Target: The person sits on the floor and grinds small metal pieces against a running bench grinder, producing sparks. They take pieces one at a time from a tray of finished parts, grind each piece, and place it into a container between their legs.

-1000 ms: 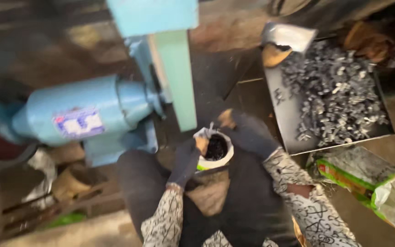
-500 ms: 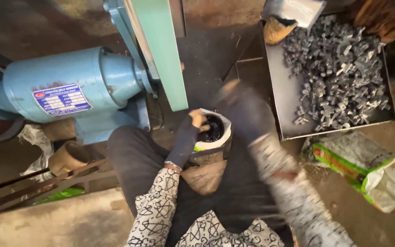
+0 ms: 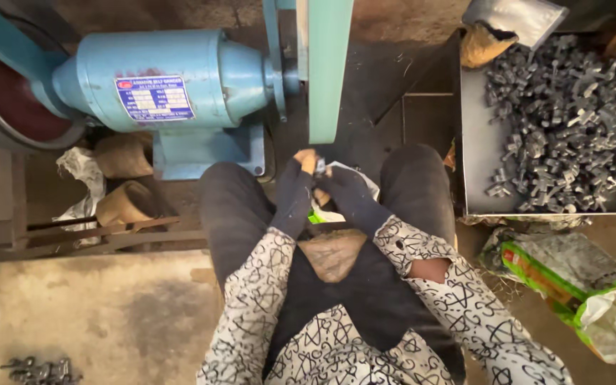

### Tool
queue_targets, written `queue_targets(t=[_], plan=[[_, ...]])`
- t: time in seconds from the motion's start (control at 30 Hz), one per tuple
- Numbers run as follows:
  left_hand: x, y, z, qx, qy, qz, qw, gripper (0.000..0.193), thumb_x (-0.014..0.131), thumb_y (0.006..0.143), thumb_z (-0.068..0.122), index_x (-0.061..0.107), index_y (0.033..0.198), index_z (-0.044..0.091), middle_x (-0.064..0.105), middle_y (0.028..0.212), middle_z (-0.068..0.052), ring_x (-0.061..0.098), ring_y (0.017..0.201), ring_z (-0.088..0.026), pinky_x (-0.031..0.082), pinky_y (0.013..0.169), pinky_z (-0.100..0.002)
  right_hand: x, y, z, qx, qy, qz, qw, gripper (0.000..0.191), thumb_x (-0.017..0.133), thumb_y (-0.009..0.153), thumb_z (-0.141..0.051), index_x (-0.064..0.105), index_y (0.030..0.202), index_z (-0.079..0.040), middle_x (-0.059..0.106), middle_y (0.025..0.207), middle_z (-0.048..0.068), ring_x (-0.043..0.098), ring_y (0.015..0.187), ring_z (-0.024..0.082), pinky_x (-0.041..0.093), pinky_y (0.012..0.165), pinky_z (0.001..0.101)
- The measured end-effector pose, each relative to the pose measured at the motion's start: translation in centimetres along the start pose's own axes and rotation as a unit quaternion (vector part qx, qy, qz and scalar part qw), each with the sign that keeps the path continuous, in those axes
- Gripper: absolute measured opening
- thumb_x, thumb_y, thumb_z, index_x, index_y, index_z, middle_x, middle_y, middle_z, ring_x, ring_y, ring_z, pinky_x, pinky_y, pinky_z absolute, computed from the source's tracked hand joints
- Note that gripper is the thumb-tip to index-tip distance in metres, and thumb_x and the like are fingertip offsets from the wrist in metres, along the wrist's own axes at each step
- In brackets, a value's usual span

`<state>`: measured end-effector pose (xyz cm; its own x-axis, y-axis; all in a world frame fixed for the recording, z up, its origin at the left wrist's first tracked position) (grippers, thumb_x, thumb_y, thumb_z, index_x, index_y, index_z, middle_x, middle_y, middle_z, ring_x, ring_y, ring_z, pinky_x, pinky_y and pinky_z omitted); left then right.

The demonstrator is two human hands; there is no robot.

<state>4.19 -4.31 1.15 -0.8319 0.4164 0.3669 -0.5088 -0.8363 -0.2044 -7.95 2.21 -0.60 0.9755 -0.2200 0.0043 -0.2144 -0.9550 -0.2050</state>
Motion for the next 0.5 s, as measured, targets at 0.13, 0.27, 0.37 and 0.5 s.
queue_targets(t=[0.13, 0.27, 0.37, 0.5], plan=[[-0.3, 0.7, -0.3, -0.012, 0.018, 0.036, 0.999, 0.027, 0.059, 0.106, 0.024, 0.068, 0.114, 0.0, 0.066, 0.083, -0.003, 0.058, 0.061, -0.008, 0.047, 0.054, -0.027, -1.1, 1.6, -0.6, -0.026, -0.03, 0.0, 0.999, 0.017, 0.063, 0.099, -0.016, 0.069, 0.101, 0.0, 0.069, 0.083, 0.003, 0.061, 0.076, 0.007, 0.05, 0.067, 0.028], [-0.6, 1.2, -0.2, 0.081, 0.185, 0.046, 0.978, 0.027, 0.06, 0.103, 0.024, 0.069, 0.115, 0.001, 0.074, 0.086, -0.005, 0.069, 0.069, -0.007, 0.053, 0.067, -0.024, -1.5, 2.3, -0.6, 0.029, -0.081, -0.002, 0.996, 0.021, 0.062, 0.1, -0.017, 0.068, 0.095, 0.002, 0.066, 0.073, 0.005, 0.058, 0.066, 0.009, 0.047, 0.06, 0.0302], [-0.8, 1.9, -0.9, -0.011, 0.12, 0.037, 0.992, 0.031, 0.058, 0.106, 0.026, 0.073, 0.107, -0.001, 0.072, 0.079, -0.009, 0.067, 0.062, -0.011, 0.051, 0.06, -0.028, -1.4, 2.5, -0.8, 0.0, -0.079, 0.002, 0.997, 0.02, 0.062, 0.099, -0.017, 0.069, 0.098, 0.002, 0.069, 0.076, 0.004, 0.061, 0.069, 0.009, 0.049, 0.061, 0.0305], [-0.6, 2.4, -0.6, 0.031, 0.183, 0.068, 0.98, 0.027, 0.06, 0.104, 0.021, 0.073, 0.111, -0.002, 0.073, 0.083, -0.009, 0.066, 0.068, -0.012, 0.052, 0.064, -0.032, -1.6, 2.5, -0.3, 0.079, -0.058, -0.012, 0.995, 0.025, 0.062, 0.101, -0.018, 0.064, 0.095, 0.006, 0.064, 0.071, 0.006, 0.061, 0.063, 0.016, 0.05, 0.058, 0.0354]])
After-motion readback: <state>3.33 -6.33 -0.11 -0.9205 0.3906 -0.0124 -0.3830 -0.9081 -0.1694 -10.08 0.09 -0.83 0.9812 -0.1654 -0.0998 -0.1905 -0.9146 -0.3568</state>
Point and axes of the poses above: each hand's wrist, its own y-axis towards the middle knuckle, its own x-axis out of the palm, z = x × y, the point moved 3 cm from there along y, towards the middle knuckle
